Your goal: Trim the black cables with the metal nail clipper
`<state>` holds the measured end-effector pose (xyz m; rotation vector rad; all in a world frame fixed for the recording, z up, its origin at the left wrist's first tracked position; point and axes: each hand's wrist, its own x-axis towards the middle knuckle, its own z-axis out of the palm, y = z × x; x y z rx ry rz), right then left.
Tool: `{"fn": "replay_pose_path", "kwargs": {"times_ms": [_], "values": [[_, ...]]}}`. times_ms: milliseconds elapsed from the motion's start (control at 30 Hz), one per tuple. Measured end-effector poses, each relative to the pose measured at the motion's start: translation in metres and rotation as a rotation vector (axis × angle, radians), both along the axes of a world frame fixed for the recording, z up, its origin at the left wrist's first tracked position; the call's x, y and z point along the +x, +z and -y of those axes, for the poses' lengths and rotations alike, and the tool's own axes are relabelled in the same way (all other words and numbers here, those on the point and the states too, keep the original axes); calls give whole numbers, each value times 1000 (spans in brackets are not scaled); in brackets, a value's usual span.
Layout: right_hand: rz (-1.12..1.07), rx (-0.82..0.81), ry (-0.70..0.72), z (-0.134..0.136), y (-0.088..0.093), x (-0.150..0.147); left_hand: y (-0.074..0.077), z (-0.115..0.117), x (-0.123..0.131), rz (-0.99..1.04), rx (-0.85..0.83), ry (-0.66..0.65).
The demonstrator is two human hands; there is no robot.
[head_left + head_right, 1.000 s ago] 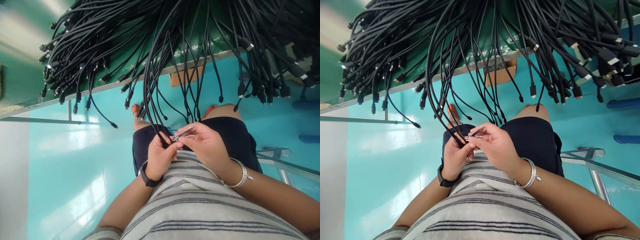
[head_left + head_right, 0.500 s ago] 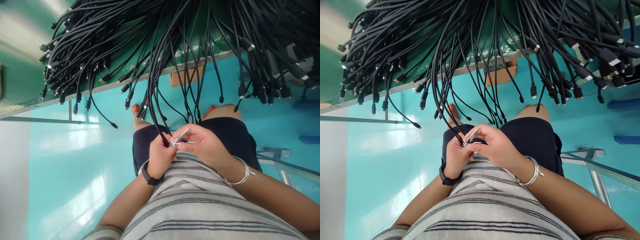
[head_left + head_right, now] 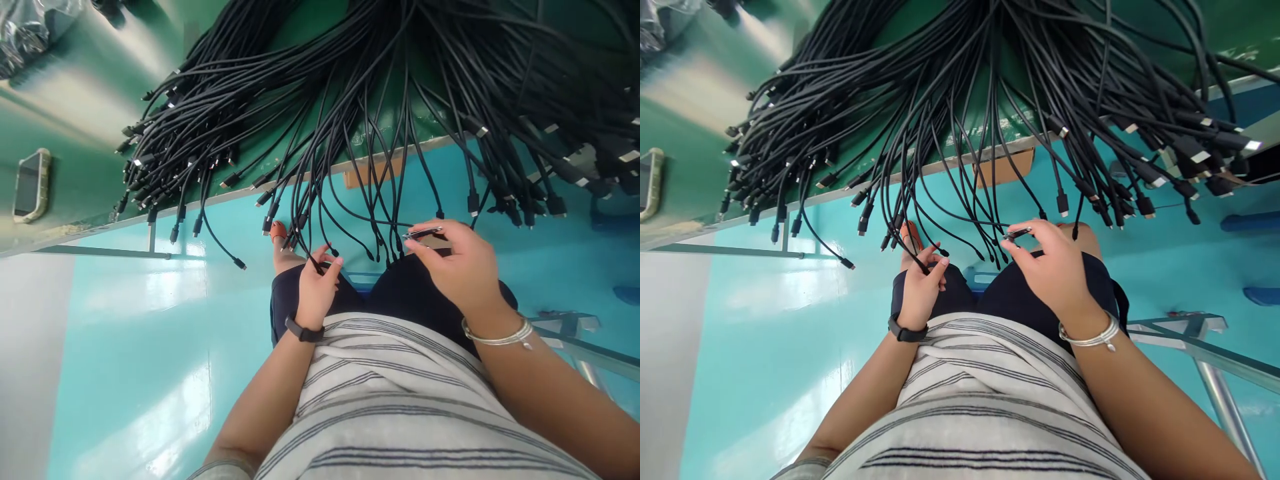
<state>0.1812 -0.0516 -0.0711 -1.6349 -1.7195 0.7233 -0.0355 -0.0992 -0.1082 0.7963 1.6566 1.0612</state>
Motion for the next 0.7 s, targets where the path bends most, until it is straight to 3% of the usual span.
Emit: {"fn": "replay_pose_path", "kwargs": {"times_ms": [133,300,433,567,700], "values": [[110,79,-116,-12,-13,19,-9,-12,-2,7,12,-45],[9,46,-137,2,-8,18,14,11,2,135,40,-74],[-342,-190,35,22,6,-16,34,27,1,243,51,-97],[-647,-413,323,23,3,-59,38,28,1,255,80,-64],[-825,-439,313,10,-12,-82,36,30,0,205,116,6]]}}
